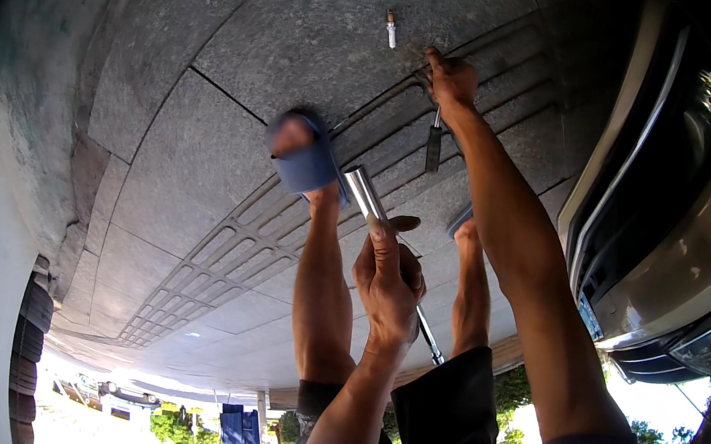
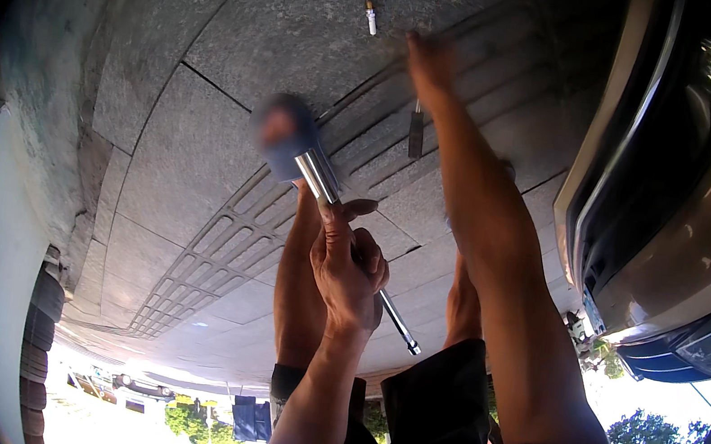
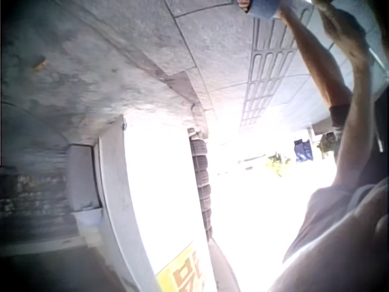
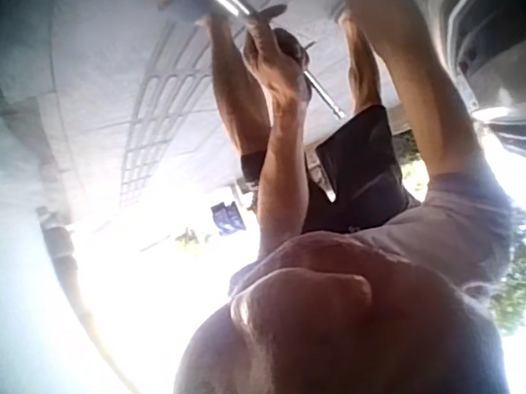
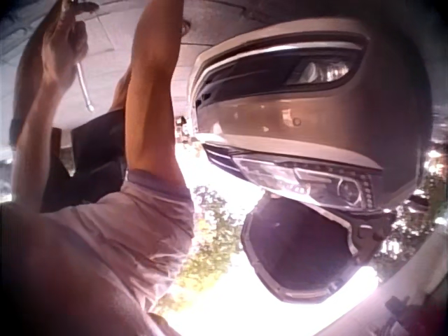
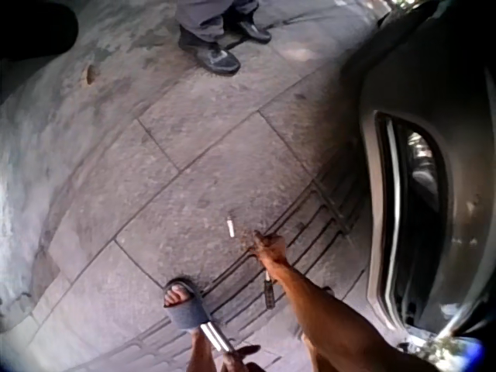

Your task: The person uses a socket wrench to remove a spark plug from a car engine. They then place the removed spark plug on the ground and pick up a new one. The person proceeds to install the new spark plug into the engine using the socket wrench.

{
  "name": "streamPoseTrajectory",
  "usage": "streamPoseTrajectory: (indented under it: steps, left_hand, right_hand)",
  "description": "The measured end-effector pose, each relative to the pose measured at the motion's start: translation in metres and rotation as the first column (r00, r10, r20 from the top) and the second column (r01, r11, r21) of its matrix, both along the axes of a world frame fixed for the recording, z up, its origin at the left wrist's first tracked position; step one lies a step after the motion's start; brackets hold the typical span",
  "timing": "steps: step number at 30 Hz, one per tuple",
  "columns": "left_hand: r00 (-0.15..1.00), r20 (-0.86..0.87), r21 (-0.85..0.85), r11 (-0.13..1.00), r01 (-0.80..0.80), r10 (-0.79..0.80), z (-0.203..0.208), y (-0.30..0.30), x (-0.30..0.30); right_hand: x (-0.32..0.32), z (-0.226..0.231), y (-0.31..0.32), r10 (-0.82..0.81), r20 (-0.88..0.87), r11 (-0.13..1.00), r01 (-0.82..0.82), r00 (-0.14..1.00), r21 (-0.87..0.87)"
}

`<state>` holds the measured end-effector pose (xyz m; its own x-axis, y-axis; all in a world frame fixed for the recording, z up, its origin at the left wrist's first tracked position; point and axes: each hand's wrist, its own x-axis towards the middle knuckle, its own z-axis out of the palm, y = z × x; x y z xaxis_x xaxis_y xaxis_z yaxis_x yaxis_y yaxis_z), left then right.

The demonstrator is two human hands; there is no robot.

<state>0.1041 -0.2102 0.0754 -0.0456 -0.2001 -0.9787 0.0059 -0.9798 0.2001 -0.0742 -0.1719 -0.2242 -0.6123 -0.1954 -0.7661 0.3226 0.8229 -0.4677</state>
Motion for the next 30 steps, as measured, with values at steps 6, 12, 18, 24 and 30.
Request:
streamPoseTrajectory:
  steps: [6,12,18,24,30]
  left_hand:
    - [1.000,-0.001,-0.013,1.000,0.026,-0.026,-0.003,0.010,0.001]
    - [0.997,0.004,-0.021,0.996,0.082,-0.082,-0.004,0.020,-0.001]
    - [0.988,0.022,-0.022,0.988,0.154,-0.153,-0.004,0.024,-0.002]
    - [0.982,-0.005,-0.066,0.980,0.186,-0.187,-0.003,0.027,-0.003]
    - [0.985,-0.052,-0.063,0.985,0.163,-0.166,-0.006,0.034,-0.001]
  right_hand:
    - [0.030,0.019,0.046,0.017,0.052,0.995,-0.022,0.999,0.097]
    - [0.050,0.006,0.084,0.414,-0.279,0.908,-0.375,0.866,0.186]
    - [0.054,-0.001,0.093,0.511,-0.240,0.855,-0.459,0.826,0.242]
    - [0.047,-0.002,0.089,0.576,-0.186,0.814,-0.539,0.796,0.216]
    - [0.046,-0.001,0.084,0.588,-0.226,0.808,-0.547,0.777,0.221]
